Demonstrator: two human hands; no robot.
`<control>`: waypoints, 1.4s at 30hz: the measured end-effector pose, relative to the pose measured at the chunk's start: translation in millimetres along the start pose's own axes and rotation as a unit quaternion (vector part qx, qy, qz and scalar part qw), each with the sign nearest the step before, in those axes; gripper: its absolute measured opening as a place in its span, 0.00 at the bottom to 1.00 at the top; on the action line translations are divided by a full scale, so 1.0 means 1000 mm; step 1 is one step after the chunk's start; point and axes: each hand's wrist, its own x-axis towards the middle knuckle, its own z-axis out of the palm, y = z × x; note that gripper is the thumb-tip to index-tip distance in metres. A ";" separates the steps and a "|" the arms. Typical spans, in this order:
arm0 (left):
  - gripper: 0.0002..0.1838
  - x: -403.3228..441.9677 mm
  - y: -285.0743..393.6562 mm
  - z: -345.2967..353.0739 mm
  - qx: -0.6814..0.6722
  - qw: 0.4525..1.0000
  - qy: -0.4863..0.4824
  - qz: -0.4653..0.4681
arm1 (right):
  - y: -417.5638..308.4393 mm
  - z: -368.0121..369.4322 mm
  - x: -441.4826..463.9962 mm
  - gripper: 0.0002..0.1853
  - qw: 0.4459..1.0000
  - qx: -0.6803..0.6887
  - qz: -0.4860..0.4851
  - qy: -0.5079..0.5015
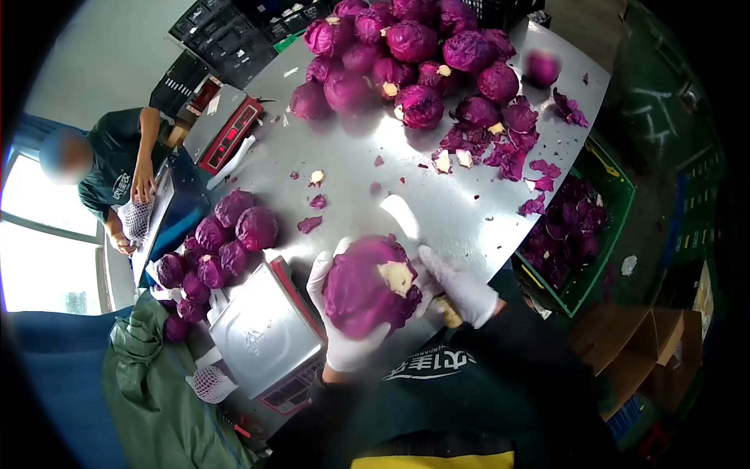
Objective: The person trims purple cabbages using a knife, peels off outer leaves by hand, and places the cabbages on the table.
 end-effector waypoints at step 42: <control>0.32 0.019 -0.030 -0.020 -0.071 0.979 -0.007 -0.189 | 0.044 -0.039 0.021 0.29 0.951 0.284 -0.099 -0.077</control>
